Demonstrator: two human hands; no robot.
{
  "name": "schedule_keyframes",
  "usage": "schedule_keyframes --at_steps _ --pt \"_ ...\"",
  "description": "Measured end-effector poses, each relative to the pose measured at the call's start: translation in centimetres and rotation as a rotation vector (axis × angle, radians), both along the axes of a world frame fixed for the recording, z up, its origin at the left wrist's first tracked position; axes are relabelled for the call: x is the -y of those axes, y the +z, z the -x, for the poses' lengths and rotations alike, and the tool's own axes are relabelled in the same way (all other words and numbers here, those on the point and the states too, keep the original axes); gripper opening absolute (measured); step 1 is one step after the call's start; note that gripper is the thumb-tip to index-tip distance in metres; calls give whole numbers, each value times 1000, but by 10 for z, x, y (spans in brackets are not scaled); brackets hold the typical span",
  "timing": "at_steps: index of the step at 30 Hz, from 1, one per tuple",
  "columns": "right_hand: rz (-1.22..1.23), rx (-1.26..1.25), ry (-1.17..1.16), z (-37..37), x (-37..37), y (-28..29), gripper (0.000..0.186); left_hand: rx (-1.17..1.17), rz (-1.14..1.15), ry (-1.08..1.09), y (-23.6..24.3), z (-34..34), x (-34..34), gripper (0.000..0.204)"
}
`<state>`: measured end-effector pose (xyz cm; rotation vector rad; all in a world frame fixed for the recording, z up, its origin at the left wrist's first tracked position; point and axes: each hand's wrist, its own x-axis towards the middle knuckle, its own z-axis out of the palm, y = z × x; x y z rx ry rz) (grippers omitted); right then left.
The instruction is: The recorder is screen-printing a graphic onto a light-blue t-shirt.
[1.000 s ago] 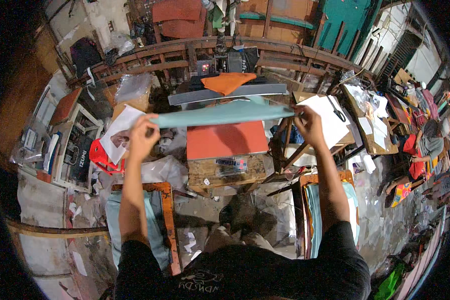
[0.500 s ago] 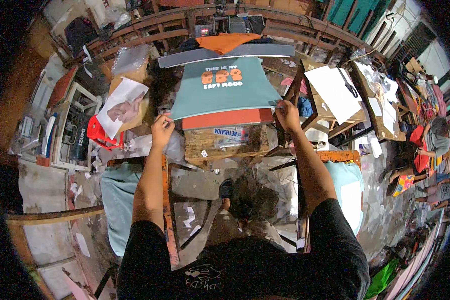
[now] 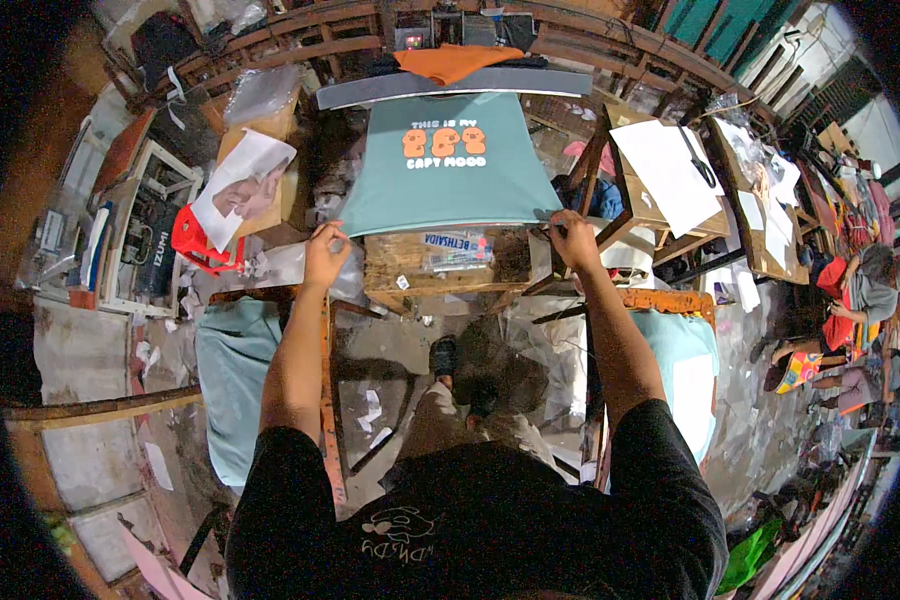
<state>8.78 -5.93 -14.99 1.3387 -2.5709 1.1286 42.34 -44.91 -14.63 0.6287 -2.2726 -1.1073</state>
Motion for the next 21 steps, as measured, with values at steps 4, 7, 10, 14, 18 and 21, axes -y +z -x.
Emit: schedule_keyframes --at_steps 4,7,10,14,18,21 --pt "-167 -305 -132 -22 10 18 20 50 387 10 3 0 -33 20" --pt "-254 -293 -159 0 40 12 38 143 141 168 -54 -8 -96 24" --pt "-267 -331 -89 13 140 5 62 195 -593 -117 -266 -162 -187 20" --pt "-504 -194 -63 72 238 -2 78 206 -1064 -375 -366 -215 -277 34" --pt "-436 -111 -143 123 312 -30 67 173 -889 -348 -365 -234 -332 34" --pt "-241 -210 22 177 338 -50 69 133 -751 -333 -358 -233 -322 33"
